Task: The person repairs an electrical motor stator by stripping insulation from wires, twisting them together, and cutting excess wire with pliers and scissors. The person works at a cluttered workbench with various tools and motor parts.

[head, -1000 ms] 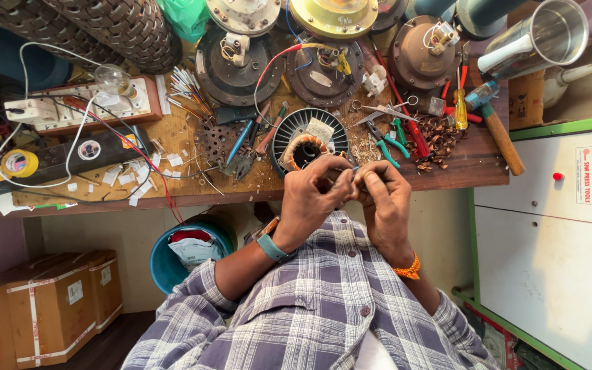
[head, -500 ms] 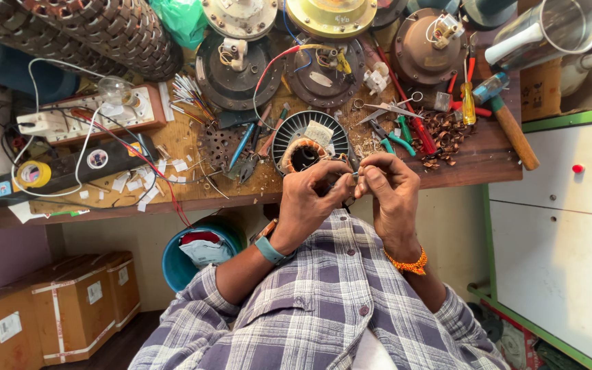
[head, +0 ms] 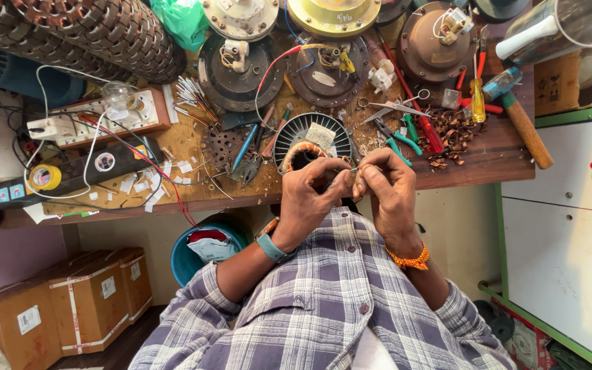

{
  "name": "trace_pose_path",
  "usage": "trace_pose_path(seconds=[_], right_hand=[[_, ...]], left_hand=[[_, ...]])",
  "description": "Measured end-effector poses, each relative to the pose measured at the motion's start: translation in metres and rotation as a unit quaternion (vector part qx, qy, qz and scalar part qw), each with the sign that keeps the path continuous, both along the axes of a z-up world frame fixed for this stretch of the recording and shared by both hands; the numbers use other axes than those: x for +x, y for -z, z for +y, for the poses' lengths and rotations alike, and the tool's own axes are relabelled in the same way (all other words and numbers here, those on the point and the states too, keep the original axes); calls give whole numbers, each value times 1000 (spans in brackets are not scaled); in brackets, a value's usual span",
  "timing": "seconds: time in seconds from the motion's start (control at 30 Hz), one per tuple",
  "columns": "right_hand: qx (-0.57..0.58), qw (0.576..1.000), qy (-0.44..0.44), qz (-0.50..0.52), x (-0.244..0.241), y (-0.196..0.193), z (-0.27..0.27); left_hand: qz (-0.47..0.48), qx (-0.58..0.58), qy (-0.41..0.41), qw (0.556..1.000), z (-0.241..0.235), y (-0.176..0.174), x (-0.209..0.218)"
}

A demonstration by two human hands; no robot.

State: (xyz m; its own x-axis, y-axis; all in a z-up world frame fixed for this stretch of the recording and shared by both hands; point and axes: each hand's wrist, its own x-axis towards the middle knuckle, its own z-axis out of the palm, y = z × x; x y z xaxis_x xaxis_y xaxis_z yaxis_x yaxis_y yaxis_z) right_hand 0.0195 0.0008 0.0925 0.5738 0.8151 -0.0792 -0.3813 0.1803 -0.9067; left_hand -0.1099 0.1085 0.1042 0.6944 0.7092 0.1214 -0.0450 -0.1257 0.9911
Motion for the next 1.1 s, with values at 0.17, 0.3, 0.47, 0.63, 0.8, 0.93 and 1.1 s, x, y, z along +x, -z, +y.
trace_pose_path(seconds=[0.17,0.3,0.47,0.63,0.8,0.93,1.1], right_hand=[[5,1000,6,-10,2,-8,6],[-31,998,7,-55,7,-8,6],[-32,998,8,-60,12,-4,4],[-23,998,13,-59,12,-3,3],[-33,993,-20,-109,8,0,-4],[-68,985,6,-158,10,2,-11],[-84,948,20,-306,15,1,-20]], left_hand=[[-3,-6,9,1000,3,-1,1],[-7,-4,3,1000,2,0,3],[1,0,-2,1000,1,0,6],[-5,5,-11,1000,0,2,8],[-3,0,-23,1000,-4,2,10],[1,-12,-46,999,6,-1,4],[33,-56,-33,997,40,-13,-29]])
